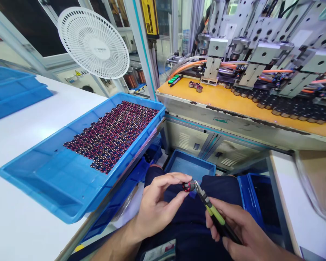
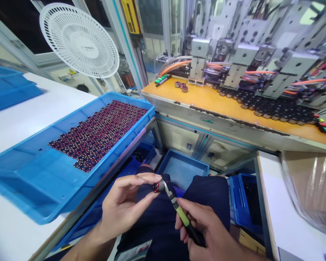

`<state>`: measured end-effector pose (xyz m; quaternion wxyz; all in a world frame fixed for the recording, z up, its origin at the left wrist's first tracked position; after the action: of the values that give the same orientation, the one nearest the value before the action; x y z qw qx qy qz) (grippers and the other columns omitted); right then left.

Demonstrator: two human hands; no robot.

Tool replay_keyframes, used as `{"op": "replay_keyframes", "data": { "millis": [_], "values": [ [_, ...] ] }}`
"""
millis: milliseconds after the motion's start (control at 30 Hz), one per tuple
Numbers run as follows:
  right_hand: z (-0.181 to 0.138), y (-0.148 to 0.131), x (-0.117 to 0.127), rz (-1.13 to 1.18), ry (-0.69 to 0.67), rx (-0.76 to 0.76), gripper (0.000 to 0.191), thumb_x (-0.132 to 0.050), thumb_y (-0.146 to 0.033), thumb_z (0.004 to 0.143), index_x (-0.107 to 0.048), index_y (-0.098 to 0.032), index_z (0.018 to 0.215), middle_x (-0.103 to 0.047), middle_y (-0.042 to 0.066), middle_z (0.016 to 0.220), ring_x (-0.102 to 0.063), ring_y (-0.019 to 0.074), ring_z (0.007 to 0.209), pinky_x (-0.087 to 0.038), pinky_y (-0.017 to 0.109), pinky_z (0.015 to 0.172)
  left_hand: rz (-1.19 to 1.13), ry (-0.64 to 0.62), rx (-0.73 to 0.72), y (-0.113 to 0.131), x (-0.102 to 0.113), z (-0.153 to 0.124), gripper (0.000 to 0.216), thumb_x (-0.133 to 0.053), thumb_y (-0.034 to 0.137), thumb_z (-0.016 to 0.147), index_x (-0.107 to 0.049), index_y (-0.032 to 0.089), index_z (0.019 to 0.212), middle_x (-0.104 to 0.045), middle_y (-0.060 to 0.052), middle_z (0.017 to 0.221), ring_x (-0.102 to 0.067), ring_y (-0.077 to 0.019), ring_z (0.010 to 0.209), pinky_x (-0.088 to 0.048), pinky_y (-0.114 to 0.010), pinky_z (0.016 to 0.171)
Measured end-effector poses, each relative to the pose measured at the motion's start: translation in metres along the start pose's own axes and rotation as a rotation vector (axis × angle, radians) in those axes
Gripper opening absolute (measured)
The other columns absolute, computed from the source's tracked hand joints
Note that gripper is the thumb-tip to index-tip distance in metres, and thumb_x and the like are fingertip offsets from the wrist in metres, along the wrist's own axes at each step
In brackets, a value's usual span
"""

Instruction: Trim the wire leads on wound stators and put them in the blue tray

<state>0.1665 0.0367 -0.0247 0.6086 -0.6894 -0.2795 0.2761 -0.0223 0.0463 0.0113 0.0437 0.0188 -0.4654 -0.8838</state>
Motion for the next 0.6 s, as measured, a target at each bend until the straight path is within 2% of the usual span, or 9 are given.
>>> {"op": "replay_keyframes", "data": {
  "millis": [167, 300, 400, 500, 600],
  "values": [
    [0.004, 0.000, 0.006, -0.114, 0.061, -0.042, 0.074, -0.052, -0.003, 0.079, -0.047, -0.037, 0.144, -0.059, 0.000, 0.095, -0.057, 0.0094, 0.075, -0.049, 0.020, 0.069, -0.010, 0.000, 0.053, -0.004, -0.001, -0.001, 0.057, -0.066, -0.010, 0.076, -0.054, 0.026, 0.118, -0.072, -0.004, 0.112, -0.071, -0.0173, 0.104, -0.059, -0.032, 0.094],
    [0.007, 0.011, 0.012, -0.214, 0.106, -0.077, 0.062, -0.048, -0.013, 0.089, -0.040, -0.028, 0.149, -0.061, 0.005, 0.103, -0.061, 0.0127, 0.082, -0.053, 0.025, 0.077, -0.053, 0.056, 0.142, -0.012, 0.003, -0.001, 0.050, -0.069, -0.007, 0.076, -0.060, 0.028, 0.112, -0.073, -0.002, 0.109, -0.072, -0.0153, 0.100, -0.059, -0.027, 0.091],
    [0.014, 0.003, 0.017, -0.438, 0.134, -0.018, 0.055, -0.049, -0.016, 0.087, -0.051, -0.020, 0.142, -0.064, 0.006, 0.092, -0.065, 0.0160, 0.083, -0.055, 0.028, 0.081, -0.221, 0.093, 0.288, -0.028, 0.006, 0.001, 0.039, -0.075, 0.001, 0.074, -0.069, 0.026, 0.104, -0.074, -0.003, 0.106, -0.072, -0.0149, 0.094, -0.059, -0.025, 0.086],
    [0.031, -0.031, 0.036, -0.813, 0.214, 0.116, 0.052, -0.052, -0.017, 0.082, -0.061, -0.019, 0.133, -0.068, 0.009, 0.098, -0.066, 0.0216, 0.097, -0.054, 0.031, 0.089, -0.480, 0.124, 0.514, -0.052, 0.004, -0.001, 0.021, -0.084, 0.015, 0.070, -0.076, 0.020, 0.089, -0.076, -0.006, 0.100, -0.072, -0.0151, 0.090, -0.058, -0.022, 0.081],
    [0.057, -0.090, 0.080, -1.115, 0.414, 0.354, 0.061, -0.049, -0.017, 0.079, -0.055, -0.017, 0.140, -0.064, 0.011, 0.117, -0.063, 0.0231, 0.107, -0.052, 0.032, 0.095, -0.625, 0.162, 0.735, -0.073, 0.003, -0.010, 0.024, -0.089, 0.025, 0.064, -0.078, 0.019, 0.084, -0.076, -0.007, 0.099, -0.071, -0.0154, 0.085, -0.058, -0.022, 0.076]
  ]
}}
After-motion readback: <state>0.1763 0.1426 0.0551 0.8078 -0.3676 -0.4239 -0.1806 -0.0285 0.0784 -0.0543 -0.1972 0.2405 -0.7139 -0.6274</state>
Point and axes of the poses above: each hand's wrist, its own z-axis towards the middle knuckle, its own x-axis out of the back of the hand, y = z × x, the point moved 8 cm from there along z, towards the middle knuckle
